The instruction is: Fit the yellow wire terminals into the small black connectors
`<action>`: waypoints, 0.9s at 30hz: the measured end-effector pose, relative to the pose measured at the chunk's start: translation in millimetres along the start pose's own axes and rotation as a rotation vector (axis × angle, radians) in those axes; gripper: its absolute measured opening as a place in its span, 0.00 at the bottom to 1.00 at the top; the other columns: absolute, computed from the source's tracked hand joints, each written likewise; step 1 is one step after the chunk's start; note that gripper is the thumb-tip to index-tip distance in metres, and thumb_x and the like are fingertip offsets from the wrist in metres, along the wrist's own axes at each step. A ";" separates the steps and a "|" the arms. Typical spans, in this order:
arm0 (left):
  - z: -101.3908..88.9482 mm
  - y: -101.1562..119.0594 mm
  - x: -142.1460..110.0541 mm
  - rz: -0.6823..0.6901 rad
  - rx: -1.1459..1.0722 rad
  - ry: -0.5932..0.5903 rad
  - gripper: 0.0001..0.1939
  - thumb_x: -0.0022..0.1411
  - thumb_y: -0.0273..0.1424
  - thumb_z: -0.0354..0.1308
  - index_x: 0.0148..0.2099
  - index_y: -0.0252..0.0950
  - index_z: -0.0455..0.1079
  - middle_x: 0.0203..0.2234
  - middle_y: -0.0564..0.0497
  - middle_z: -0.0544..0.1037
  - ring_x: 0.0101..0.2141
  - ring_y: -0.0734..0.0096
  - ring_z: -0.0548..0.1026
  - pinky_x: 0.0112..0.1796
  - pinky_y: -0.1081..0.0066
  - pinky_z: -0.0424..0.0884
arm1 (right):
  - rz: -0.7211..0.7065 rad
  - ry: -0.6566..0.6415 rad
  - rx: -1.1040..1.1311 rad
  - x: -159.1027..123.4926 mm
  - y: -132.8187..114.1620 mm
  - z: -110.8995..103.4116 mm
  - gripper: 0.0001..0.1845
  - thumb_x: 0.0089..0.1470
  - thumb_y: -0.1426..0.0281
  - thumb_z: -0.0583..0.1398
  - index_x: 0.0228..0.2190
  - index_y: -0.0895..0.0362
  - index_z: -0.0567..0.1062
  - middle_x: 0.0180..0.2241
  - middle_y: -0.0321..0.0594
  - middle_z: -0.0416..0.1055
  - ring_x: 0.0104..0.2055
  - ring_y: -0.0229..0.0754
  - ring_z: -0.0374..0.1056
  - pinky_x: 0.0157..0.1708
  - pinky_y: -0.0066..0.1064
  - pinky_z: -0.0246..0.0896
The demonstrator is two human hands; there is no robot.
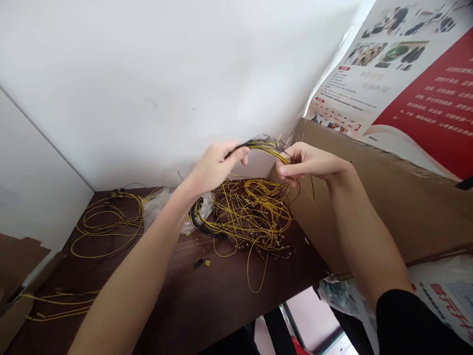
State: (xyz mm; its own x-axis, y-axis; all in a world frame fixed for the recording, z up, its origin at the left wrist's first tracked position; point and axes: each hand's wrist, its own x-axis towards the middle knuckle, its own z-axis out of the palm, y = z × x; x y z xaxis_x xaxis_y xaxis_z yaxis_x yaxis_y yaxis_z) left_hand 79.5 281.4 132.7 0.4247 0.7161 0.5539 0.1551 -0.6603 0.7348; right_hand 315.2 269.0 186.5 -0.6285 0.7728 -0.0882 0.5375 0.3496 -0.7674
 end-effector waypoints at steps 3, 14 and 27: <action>-16.4 1.1 -4.1 0.003 -0.147 0.194 0.15 0.65 0.36 0.50 0.27 0.36 0.67 0.14 0.58 0.55 0.18 0.78 0.55 0.23 0.72 0.56 | 0.000 -0.044 0.067 -5.9 14.5 -7.1 0.21 0.45 0.53 0.65 0.21 0.59 0.74 0.12 0.32 0.63 0.16 0.31 0.58 0.19 0.27 0.52; -59.7 6.5 -24.4 -0.064 -0.692 0.659 0.21 0.71 0.35 0.40 0.25 0.38 0.60 0.16 0.56 0.40 0.19 0.75 0.44 0.24 0.73 0.54 | 0.074 0.432 -0.035 -20.5 40.7 -18.3 0.17 0.49 0.54 0.63 0.23 0.55 0.76 0.14 0.33 0.62 0.20 0.36 0.60 0.30 0.36 0.62; -47.8 77.2 13.1 0.033 -1.065 0.568 0.24 0.72 0.41 0.28 0.27 0.36 0.50 0.15 0.61 0.36 0.14 0.85 0.44 0.22 0.81 0.51 | -0.398 0.746 -0.283 48.1 -18.4 109.7 0.57 0.44 0.48 0.64 0.65 0.47 0.39 0.65 0.47 0.44 0.67 0.63 0.39 0.62 0.57 0.43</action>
State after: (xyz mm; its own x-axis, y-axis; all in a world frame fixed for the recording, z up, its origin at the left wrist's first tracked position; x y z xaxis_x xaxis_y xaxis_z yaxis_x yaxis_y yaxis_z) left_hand 54.3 250.6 215.5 -0.0794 0.8764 0.4749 -0.7752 -0.3539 0.5234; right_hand 213.4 241.7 126.7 -0.3218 0.6752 0.6638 0.5383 0.7072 -0.4584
